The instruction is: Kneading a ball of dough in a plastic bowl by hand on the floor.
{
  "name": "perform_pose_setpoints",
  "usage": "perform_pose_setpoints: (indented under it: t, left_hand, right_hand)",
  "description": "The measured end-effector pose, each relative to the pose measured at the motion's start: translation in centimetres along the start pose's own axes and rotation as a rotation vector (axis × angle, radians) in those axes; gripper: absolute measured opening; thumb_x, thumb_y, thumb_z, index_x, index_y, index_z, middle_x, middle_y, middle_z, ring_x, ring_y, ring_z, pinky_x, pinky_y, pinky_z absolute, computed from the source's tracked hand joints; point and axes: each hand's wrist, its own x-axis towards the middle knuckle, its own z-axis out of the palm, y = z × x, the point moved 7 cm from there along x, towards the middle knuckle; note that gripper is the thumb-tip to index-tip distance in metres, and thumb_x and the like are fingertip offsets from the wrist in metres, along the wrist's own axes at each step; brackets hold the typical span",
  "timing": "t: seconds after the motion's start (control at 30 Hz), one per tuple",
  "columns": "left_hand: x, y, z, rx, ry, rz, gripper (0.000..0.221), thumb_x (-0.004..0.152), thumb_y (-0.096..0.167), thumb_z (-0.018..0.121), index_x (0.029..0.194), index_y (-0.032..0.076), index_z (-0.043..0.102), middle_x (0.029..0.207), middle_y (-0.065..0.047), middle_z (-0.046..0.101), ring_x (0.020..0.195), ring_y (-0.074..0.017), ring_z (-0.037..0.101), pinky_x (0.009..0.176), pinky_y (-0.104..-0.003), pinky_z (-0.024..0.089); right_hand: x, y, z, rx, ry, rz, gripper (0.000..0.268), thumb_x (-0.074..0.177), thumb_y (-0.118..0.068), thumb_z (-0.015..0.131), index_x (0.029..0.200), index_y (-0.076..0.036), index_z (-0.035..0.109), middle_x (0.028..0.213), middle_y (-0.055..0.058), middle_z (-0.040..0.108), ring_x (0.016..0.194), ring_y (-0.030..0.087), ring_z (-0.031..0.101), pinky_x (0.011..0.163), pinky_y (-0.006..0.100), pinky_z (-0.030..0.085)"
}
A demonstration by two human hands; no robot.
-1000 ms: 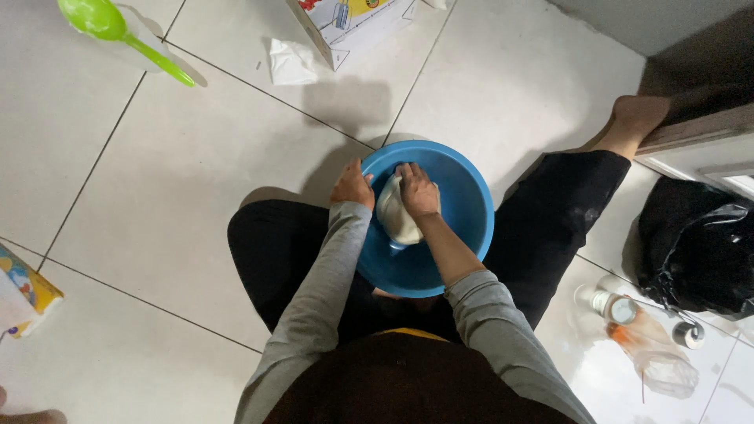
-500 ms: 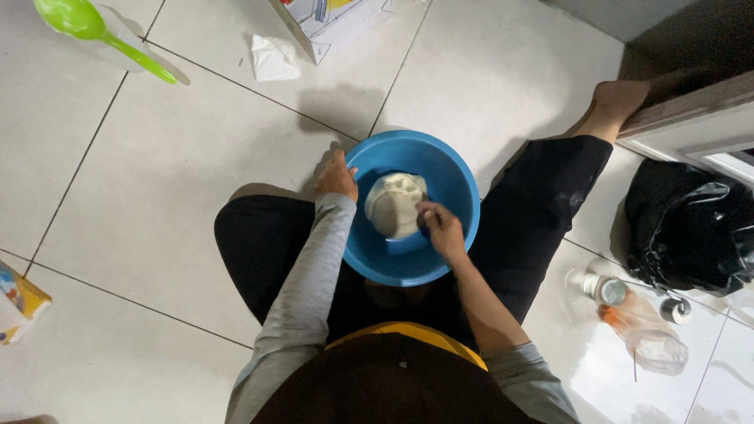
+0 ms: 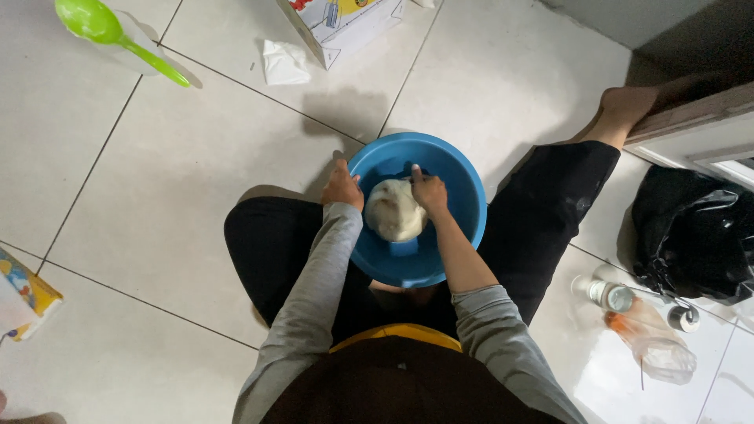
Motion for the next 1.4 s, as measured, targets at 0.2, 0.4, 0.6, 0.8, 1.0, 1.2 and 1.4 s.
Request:
perform_pose_setpoints:
  t: [0.2,0.4,0.6,0.8,1.0,1.2,1.4]
  left_hand:
    - [0.3,-0.4,0.6,0.033,-0.035,-0.042,0.045,0.111,0.045,0.043,0.140,0.012,0.045,0.118,-0.012,0.066,0.101,-0.0362,0.073,0.083,-0.054,0.062]
    - [1.3,-0.9,1.2,0.000,-0.085,-0.061,0.065,0.105,0.071,0.031,0.131,0.015,0.050,0.115,-0.015,0.068,0.103,-0.0410,0.071,0.080,-0.059,0.060]
    - [4.9,-0.1,3.0,0.105,-0.097,0.013,0.057,0.101,0.062,0.053,0.132,0.015,0.058,0.119,-0.013,0.070,0.110,-0.0367,0.071,0.087,-0.053,0.060]
    - [6.3,-0.1,4.3,0.079,-0.094,-0.007,0.047,0.098,0.049,0.065,0.131,0.016,0.060,0.119,-0.012,0.070,0.108,-0.0369,0.072,0.088,-0.055,0.059]
    - [4.5,1.0,3.0,0.134,-0.085,-0.010,0.047,0.100,0.047,0.063,0.136,0.017,0.060,0.118,-0.011,0.072,0.107,-0.0322,0.073,0.088,-0.049,0.061]
    - [3.8,1.6,2.0,0.099,-0.092,0.048,0.050,0.102,0.046,0.061,0.139,0.012,0.059,0.120,-0.011,0.072,0.106,-0.0333,0.074,0.088,-0.048,0.061]
    - [4.2,1.0,3.0,0.132,-0.106,0.037,0.054,0.100,0.052,0.060,0.139,0.015,0.058,0.119,-0.009,0.073,0.107,-0.0319,0.074,0.088,-0.049,0.062]
  right_hand:
    - [-6.4,-4.8,3.5,-0.342,-0.225,-0.230,0.051,0.099,-0.056,0.052,0.079,-0.017,0.078,0.082,0.008,0.077,0.085,0.036,0.075,0.078,0.049,0.057]
    - [-15.3,-7.1,3.0,-0.577,0.109,-0.613,0.023,0.095,-0.041,0.056,0.101,-0.019,0.058,0.064,0.007,0.066,0.062,0.029,0.072,0.061,0.046,0.057]
    - [-17.4,-6.2,3.0,-0.874,-0.195,-0.548,0.054,0.089,-0.049,0.063,0.141,-0.039,0.053,0.094,0.006,0.075,0.084,0.032,0.076,0.067,0.048,0.062]
    - [-18.7,-9.1,1.2,-0.683,-0.389,-0.524,0.045,0.084,-0.041,0.077,0.117,-0.013,0.066,0.146,0.016,0.043,0.137,0.046,0.041,0.112,0.078,0.026]
    - [-16.9,-7.2,3.9,-0.598,-0.272,-0.499,0.065,0.093,-0.048,0.065,0.148,-0.024,0.043,0.149,0.019,0.042,0.129,0.048,0.052,0.111,0.077,0.026]
    - [-15.1,-7.1,6.0,-0.701,-0.008,-0.781,0.044,0.091,-0.052,0.069,0.127,-0.027,0.063,0.143,0.009,0.051,0.128,0.037,0.056,0.104,0.068,0.039]
    - [-11.6,-6.6,7.1,-0.630,0.113,-0.871,0.046,0.081,-0.053,0.072,0.118,-0.026,0.065,0.120,0.004,0.061,0.113,0.034,0.065,0.093,0.056,0.050]
